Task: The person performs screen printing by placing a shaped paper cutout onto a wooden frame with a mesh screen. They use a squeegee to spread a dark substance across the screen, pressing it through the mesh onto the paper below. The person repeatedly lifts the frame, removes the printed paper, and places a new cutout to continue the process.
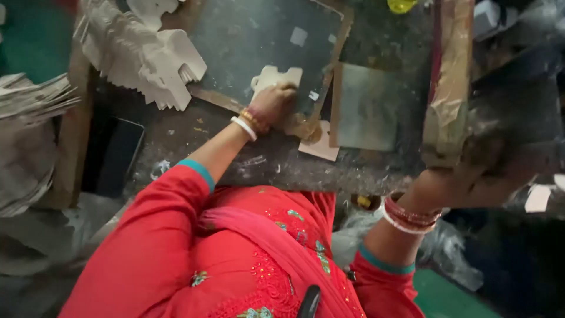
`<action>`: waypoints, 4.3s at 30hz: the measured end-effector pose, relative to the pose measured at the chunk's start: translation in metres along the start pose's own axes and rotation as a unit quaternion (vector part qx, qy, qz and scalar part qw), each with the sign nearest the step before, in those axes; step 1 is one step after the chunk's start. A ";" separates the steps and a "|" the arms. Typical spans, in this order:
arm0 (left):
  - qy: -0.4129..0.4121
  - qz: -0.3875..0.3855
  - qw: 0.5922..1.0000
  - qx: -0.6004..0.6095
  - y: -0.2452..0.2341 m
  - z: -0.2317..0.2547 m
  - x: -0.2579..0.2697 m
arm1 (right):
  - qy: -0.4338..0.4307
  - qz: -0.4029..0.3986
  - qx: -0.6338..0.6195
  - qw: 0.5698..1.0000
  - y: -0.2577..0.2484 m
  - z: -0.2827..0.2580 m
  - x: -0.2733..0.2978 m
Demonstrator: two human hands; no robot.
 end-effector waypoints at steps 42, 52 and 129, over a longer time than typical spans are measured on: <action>0.018 -0.075 0.952 0.295 -0.108 0.094 0.047 | 0.219 -0.027 -0.035 0.975 0.049 -0.010 0.134; -0.326 -0.076 0.938 0.091 -0.124 0.034 0.140 | 0.032 -0.409 0.055 0.910 0.137 -0.016 0.156; -0.330 -0.028 0.941 0.069 -0.132 0.034 0.139 | -0.184 -0.696 -0.115 0.684 0.217 -0.038 0.175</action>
Point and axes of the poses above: each hand's wrist, its own x-axis away from the middle knuckle, its own y-axis out of the palm, z = x × y, the point moved 6 cm from there along -x, towards the middle knuckle, and after that the axes turned 8 degrees about z, right-handed, at the moved point
